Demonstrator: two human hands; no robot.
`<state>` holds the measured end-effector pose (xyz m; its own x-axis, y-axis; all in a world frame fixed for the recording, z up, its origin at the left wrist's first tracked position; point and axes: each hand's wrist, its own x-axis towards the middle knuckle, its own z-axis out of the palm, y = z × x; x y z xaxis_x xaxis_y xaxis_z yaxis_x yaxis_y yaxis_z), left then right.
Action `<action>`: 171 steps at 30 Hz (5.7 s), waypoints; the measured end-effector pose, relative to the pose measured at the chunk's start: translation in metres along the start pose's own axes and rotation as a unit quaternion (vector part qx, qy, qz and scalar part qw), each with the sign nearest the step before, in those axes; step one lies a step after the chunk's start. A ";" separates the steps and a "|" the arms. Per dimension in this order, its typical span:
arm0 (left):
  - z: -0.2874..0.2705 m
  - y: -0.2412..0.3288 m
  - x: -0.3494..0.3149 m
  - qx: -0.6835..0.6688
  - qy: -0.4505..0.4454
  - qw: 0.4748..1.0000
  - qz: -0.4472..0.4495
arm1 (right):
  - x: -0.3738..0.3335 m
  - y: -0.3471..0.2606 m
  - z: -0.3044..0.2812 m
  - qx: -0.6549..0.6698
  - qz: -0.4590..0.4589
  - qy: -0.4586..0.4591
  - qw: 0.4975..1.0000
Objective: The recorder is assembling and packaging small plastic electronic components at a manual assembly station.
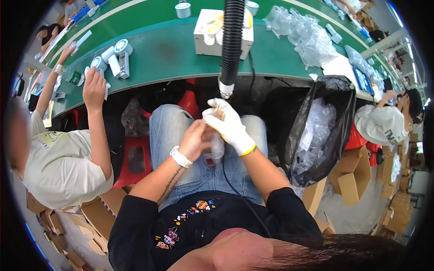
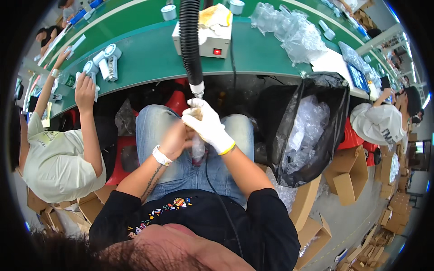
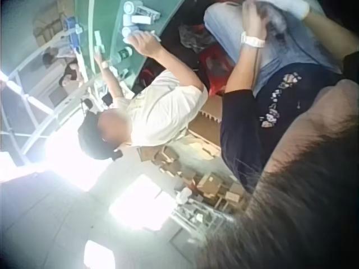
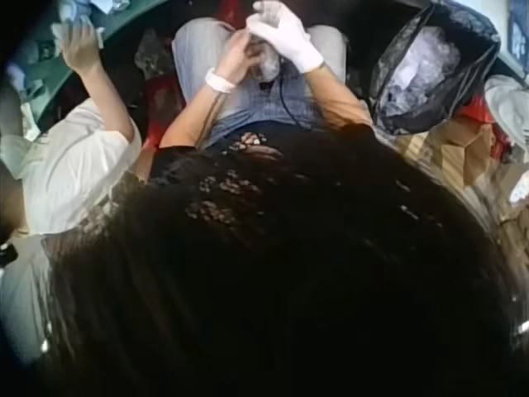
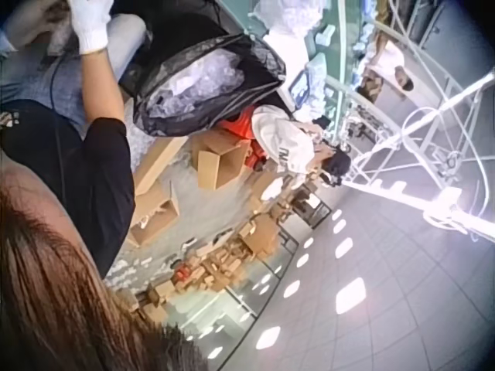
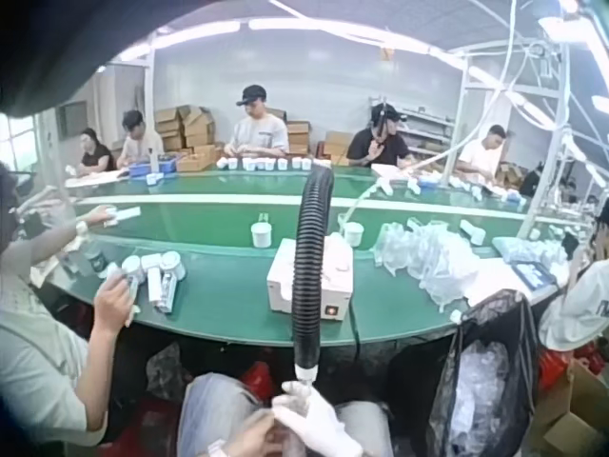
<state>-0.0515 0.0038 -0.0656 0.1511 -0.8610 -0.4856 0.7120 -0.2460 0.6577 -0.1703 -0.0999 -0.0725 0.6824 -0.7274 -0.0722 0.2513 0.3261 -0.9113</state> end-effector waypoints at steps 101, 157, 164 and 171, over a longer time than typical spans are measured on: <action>-0.040 0.317 0.310 0.544 0.295 0.501 0.605 | 0.141 -0.283 -0.113 -0.546 -0.270 0.207 0.766; -0.068 0.197 -0.020 0.658 0.339 0.415 0.529 | 0.018 0.000 -0.004 -0.288 -0.101 0.023 0.952; -0.178 0.341 0.074 0.790 0.469 0.354 0.174 | 0.004 -0.008 0.004 -0.064 -0.087 -0.004 0.994; -0.100 0.256 0.067 0.298 0.137 0.863 0.384 | -0.028 -0.017 -0.025 0.034 0.064 0.010 0.997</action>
<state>0.2100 -0.0721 0.0127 0.6365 -0.7544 0.1607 -0.1365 0.0950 0.9861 -0.2106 -0.1005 -0.0657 0.6976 -0.6897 -0.1943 0.2101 0.4561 -0.8648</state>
